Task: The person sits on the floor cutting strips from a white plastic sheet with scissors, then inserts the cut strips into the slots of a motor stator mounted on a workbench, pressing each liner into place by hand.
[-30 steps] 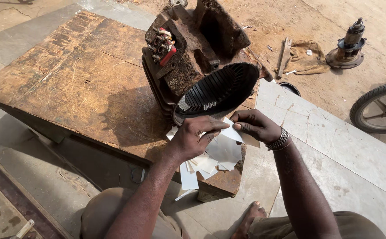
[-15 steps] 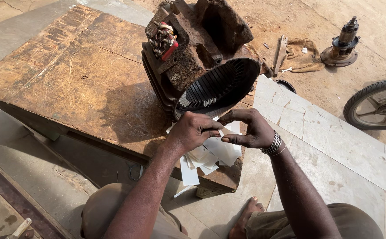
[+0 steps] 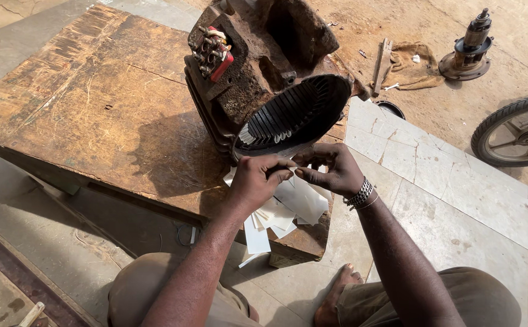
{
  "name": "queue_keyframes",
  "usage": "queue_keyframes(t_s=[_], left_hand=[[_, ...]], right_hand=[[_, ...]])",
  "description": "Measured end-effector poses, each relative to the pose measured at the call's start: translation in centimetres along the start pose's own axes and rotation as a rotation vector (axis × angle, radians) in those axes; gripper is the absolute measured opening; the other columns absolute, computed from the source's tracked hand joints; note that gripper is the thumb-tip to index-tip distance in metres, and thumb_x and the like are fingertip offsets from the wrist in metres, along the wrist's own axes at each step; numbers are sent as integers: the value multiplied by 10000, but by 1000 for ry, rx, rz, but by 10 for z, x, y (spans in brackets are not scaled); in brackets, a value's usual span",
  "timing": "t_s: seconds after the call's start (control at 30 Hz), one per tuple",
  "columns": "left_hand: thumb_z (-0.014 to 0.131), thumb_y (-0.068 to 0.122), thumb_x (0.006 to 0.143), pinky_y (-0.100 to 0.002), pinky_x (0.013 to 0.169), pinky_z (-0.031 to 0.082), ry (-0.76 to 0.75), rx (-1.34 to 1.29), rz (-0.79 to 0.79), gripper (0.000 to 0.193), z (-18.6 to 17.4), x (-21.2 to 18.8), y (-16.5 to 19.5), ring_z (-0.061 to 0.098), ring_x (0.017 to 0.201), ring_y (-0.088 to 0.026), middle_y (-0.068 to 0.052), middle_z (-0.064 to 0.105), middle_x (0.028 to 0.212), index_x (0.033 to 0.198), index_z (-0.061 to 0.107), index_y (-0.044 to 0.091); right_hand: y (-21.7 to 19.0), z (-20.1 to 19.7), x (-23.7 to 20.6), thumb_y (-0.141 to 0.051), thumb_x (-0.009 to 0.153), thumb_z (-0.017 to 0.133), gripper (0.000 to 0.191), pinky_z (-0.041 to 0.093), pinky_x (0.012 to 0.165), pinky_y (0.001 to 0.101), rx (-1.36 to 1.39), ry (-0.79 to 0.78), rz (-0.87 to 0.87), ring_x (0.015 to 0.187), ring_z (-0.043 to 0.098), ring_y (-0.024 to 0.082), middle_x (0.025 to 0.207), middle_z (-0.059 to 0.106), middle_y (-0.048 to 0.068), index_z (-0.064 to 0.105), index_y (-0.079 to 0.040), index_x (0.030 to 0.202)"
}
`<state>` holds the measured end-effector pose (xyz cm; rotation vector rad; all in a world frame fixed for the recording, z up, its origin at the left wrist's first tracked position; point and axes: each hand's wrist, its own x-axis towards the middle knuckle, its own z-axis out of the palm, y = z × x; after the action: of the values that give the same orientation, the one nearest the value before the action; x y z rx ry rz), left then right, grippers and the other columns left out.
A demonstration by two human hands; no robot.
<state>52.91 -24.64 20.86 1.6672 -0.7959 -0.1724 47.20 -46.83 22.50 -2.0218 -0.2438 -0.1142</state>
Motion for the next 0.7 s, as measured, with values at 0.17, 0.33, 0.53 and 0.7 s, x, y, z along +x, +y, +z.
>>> queue_keyframes(t_s=[0.17, 0.33, 0.53, 0.7], left_hand=[[604, 98, 969, -277, 769, 637, 176, -206, -408, 361, 26, -9, -21, 743, 873, -121, -69, 757, 960, 1323, 572, 40], [415, 52, 961, -387, 820, 619, 175, -797, -615, 361, 41, -6, -47, 661, 970, -185, -136, 637, 1119, 1288, 524, -52], [380, 87, 964, -392, 995, 575, 219, -973, -827, 467, 52, 0, -59, 610, 1147, -174, -113, 549, 1278, 1429, 410, 109], [423, 78, 941, -401, 1032, 546, 332, -1007, -867, 450, 52, 5, -53, 603, 1160, -175, -94, 566, 1264, 1388, 438, 128]], right_hand=[[1, 28, 29, -234, 835, 856, 274, 644, 702, 305, -343, 313, 35, 778, 785, 148, 926, 805, 86, 769, -26, 990], [-2, 59, 47, -233, 829, 825, 231, 617, 680, 325, -466, 513, 19, 722, 771, 208, 878, 791, 119, 786, -40, 949], [8, 75, 52, -238, 825, 841, 183, 602, 661, 346, -445, 619, 66, 742, 761, 232, 843, 772, 97, 797, -82, 910], [16, 78, 57, -237, 807, 847, 171, 584, 650, 370, -461, 638, 129, 727, 746, 250, 815, 760, 94, 797, -93, 883]])
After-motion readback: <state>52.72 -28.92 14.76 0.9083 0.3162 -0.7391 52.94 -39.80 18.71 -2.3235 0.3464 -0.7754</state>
